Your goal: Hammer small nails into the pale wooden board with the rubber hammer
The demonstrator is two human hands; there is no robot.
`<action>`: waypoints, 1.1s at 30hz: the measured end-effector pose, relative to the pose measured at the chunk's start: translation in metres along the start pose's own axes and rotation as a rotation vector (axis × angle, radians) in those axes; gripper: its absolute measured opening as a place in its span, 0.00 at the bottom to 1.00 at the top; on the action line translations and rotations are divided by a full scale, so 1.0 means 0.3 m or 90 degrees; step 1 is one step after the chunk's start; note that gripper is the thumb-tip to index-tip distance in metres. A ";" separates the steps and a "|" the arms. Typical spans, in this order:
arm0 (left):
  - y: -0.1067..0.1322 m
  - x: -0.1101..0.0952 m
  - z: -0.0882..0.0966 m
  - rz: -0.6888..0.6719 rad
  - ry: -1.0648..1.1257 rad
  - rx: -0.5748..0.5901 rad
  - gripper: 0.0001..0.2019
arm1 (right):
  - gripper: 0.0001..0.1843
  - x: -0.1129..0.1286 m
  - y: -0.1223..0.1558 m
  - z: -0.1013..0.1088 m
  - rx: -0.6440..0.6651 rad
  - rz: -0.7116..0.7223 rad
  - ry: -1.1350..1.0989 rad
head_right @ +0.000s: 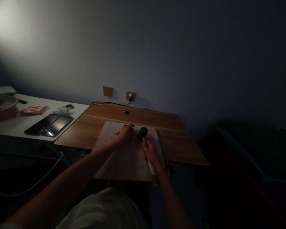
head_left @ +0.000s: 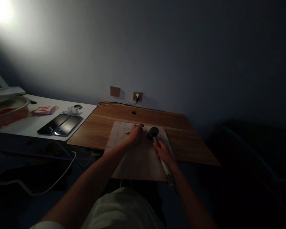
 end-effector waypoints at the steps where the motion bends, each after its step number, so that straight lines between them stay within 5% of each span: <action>1: 0.001 0.002 0.003 0.015 -0.002 -0.002 0.21 | 0.19 0.000 0.000 0.000 -0.001 0.001 0.001; 19: 0.016 -0.013 0.027 0.058 -0.082 0.011 0.18 | 0.14 0.158 -0.108 -0.055 0.014 0.069 0.031; 33: 0.015 -0.015 0.036 0.065 -0.083 0.016 0.17 | 0.10 0.167 -0.132 -0.077 0.015 0.049 0.083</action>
Point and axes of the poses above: each hand's wrist, its own y-axis away from the middle knuckle, its own z-axis out of the back of the hand, x = y × z, the point moved 4 cm from there along -y, towards the middle knuckle, and after that the axes turned 3 degrees about x, right-handed, at the moved point
